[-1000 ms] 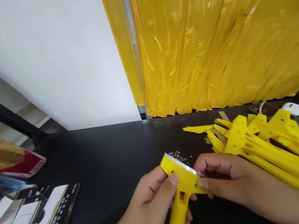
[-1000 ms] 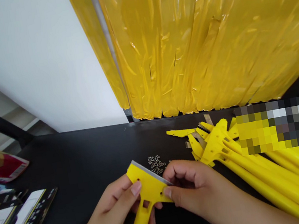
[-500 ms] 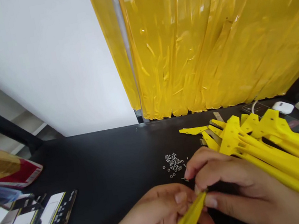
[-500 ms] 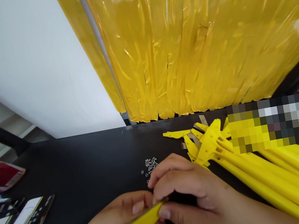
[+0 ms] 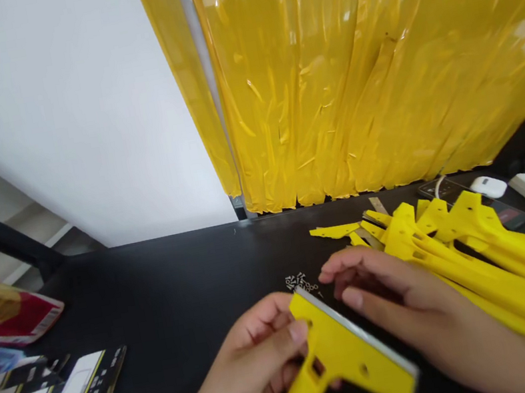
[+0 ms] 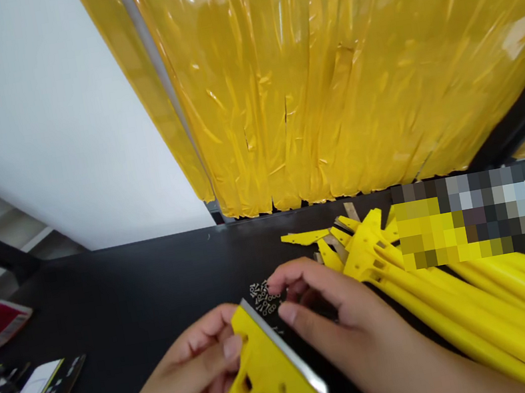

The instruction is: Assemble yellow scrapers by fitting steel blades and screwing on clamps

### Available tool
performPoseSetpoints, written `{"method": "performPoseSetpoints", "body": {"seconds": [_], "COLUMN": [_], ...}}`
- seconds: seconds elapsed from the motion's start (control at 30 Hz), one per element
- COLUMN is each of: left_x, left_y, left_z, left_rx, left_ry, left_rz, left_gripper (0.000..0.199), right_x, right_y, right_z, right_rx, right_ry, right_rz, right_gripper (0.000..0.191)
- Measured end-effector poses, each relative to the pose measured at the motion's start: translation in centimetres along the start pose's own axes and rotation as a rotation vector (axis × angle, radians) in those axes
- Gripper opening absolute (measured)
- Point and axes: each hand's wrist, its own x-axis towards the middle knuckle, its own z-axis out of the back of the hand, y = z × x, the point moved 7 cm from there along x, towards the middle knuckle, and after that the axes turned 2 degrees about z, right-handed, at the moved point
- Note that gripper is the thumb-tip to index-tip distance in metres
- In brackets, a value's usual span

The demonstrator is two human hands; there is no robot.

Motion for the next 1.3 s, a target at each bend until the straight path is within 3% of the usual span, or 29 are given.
{"method": "performPoseSetpoints", "body": {"seconds": [0.13, 0.33, 0.43, 0.67, 0.87, 1.0, 1.17, 1.3], "left_x": [0.0, -0.5, -0.4, 0.6, 0.6, 0.5, -0.1, -0.1], "left_y": [-2.2, -2.4, -1.9, 0.0, -0.1, -0.9, -1.3, -1.1], "left_z": [0.5, 0.8, 0.6, -0.4, 0.5, 0.7, 0.8, 0.8], "left_rx": [0.166, 0.2, 0.151, 0.164, 0.134, 0.125, 0.148, 0.143], "left_ry": [-0.159, -0.219, -0.184, 0.035, -0.042, -0.087, -0.192, -0.177], "left_rz": [-0.184, -0.288, -0.265, -0.155, -0.181, -0.198, -0.18, -0.173], "left_gripper": [0.021, 0.023, 0.023, 0.027, 0.029, 0.031, 0.033, 0.034], "right_x": [0.5, 0.4, 0.4, 0.1, -0.2, -0.2, -0.1, -0.1], "right_y": [-1.6, -2.0, -1.8, -1.9, -2.1, -1.9, -1.9, -1.8], "right_z": [-1.2, -2.6, -2.6, -2.8, -3.6, -2.8, -2.6, -2.5], "right_rx": [0.208, 0.209, 0.255, 0.267, 0.286, 0.215, 0.1, 0.115], "right_ry": [0.083, 0.13, 0.135, 0.18, 0.163, 0.067, 0.051, 0.044], "right_rz": [-0.157, -0.266, -0.258, -0.254, -0.25, -0.145, -0.093, -0.081], "right_gripper": [0.038, 0.029, 0.031, 0.027, 0.022, 0.04, 0.036, 0.03]}}
